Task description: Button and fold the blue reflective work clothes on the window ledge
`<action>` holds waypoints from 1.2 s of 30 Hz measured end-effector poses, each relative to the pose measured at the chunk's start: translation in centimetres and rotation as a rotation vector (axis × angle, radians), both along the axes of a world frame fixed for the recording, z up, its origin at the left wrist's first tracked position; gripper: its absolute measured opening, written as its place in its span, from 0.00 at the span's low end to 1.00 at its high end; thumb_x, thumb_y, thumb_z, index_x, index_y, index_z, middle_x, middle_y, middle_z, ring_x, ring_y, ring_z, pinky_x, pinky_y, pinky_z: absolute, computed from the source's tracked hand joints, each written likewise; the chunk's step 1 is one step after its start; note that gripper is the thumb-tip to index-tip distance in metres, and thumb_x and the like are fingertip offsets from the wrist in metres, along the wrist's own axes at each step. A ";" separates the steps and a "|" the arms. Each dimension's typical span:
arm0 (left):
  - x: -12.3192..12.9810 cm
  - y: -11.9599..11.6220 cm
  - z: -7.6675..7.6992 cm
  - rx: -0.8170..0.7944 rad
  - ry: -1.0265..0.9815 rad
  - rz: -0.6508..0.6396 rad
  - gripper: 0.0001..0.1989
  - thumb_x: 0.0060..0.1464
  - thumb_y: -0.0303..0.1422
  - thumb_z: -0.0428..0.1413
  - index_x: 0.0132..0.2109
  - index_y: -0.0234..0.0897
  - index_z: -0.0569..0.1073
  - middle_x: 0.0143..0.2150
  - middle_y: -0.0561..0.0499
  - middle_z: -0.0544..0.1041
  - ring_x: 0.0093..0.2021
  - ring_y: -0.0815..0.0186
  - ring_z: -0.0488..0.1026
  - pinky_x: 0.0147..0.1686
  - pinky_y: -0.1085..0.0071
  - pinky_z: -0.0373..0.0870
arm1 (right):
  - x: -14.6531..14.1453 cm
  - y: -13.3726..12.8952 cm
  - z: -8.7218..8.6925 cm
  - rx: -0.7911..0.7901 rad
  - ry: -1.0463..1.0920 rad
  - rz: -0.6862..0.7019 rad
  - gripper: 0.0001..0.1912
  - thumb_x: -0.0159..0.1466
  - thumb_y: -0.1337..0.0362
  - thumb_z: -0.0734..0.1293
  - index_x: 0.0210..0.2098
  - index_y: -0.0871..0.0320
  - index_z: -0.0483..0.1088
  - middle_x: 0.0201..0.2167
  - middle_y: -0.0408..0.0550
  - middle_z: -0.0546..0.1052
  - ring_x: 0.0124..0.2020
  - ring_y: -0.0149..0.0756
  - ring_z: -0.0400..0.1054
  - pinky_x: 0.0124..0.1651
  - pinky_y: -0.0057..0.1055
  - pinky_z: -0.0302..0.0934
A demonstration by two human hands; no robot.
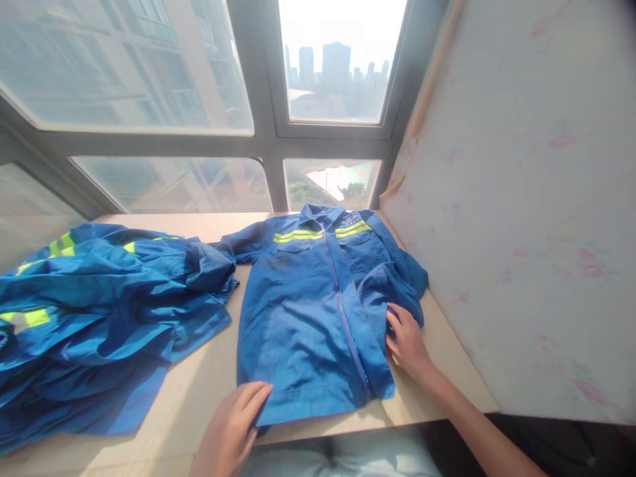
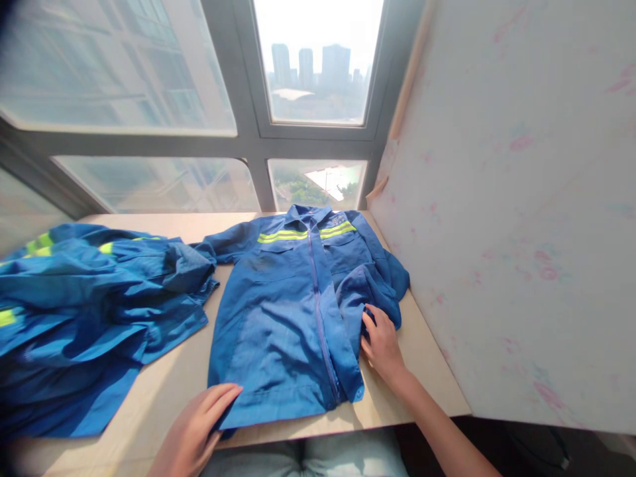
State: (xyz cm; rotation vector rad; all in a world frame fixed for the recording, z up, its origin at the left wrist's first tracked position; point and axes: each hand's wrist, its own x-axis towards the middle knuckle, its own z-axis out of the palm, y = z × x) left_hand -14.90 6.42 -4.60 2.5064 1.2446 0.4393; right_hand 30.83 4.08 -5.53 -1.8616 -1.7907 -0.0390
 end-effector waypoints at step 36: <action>-2.9 -0.4 3.4 -0.096 -0.010 0.046 0.25 0.49 0.29 0.52 0.55 0.46 0.77 0.55 0.49 0.79 0.53 0.58 0.78 0.54 0.66 0.75 | 6.1 -10.3 9.3 -0.294 0.014 0.137 0.20 0.61 0.73 0.59 0.43 0.51 0.78 0.43 0.46 0.82 0.43 0.40 0.77 0.48 0.37 0.73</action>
